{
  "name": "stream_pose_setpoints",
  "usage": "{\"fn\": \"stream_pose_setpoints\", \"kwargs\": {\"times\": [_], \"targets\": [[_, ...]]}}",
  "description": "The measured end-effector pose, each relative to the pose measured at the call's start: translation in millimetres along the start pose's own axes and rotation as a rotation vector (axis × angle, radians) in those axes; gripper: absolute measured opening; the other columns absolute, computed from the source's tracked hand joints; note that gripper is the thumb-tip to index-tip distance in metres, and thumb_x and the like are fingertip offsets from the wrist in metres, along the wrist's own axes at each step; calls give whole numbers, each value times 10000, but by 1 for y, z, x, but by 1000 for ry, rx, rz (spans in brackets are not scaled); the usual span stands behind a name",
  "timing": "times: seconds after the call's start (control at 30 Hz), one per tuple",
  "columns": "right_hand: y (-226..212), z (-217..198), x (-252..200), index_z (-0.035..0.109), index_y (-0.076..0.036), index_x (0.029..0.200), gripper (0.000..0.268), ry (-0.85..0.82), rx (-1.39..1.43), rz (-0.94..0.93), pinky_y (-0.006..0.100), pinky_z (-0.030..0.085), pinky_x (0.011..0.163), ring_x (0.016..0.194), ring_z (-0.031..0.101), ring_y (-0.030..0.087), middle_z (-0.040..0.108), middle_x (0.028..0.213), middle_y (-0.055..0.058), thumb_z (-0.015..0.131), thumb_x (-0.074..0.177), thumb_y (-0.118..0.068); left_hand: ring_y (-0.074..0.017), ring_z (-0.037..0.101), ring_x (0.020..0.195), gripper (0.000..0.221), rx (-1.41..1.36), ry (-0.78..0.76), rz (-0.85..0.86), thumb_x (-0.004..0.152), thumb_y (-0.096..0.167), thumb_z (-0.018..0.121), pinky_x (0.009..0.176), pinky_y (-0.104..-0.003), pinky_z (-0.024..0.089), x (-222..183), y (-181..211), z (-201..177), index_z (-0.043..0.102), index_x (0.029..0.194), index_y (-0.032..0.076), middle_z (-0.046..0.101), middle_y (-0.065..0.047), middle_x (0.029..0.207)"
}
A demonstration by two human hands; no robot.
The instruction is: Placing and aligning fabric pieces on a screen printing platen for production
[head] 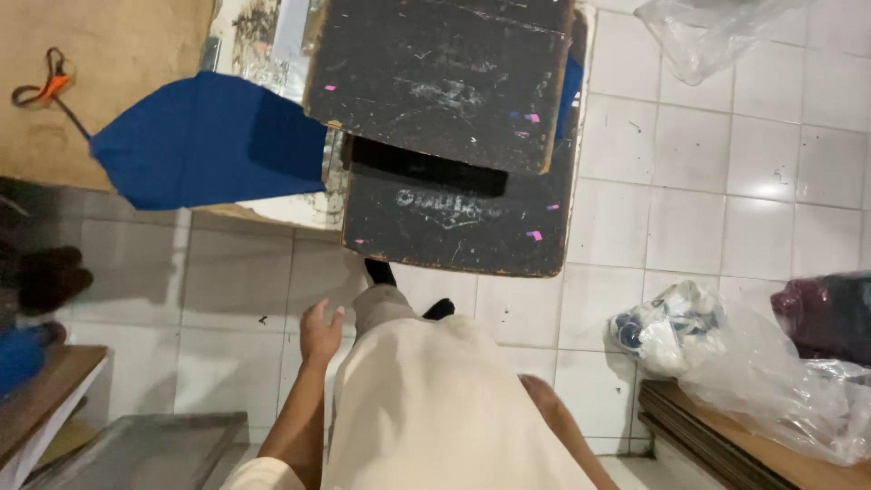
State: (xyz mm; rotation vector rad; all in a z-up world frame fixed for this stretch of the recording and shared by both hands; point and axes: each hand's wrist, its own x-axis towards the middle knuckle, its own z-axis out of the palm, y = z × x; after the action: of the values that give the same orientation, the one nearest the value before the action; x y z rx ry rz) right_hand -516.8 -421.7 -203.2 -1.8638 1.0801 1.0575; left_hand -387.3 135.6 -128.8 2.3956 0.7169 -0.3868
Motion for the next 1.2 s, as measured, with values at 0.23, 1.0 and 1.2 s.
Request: {"fn": "stream_pose_setpoints", "kwargs": {"times": [0.23,1.0,1.2], "targets": [[-147,-65,-13,540,-100,1514,668,-32,-84,-281,562,520,973,1262,604,457,629,1384,296,659,1000,-510,-321,717,1026,251,-124,75,64,972,362,689,887,-462,551,59,71,-64,731,1122,165,756,-93,1036],[-185,103,-125,659,-24,1369,508,-59,208,31,392,565,973,1152,700,279,727,1306,155,590,993,-358,-299,476,867,64,102,96,826,979,243,736,718,-452,398,211,138,-134,706,984,187,526,-56,986],[-272,53,-134,435,-176,1580,730,-90,198,151,550,407,1079,1356,570,366,569,1516,129,565,949,-519,-284,488,852,114,184,151,936,913,257,771,674,-431,404,218,147,-144,667,897,212,522,-44,974]]}}
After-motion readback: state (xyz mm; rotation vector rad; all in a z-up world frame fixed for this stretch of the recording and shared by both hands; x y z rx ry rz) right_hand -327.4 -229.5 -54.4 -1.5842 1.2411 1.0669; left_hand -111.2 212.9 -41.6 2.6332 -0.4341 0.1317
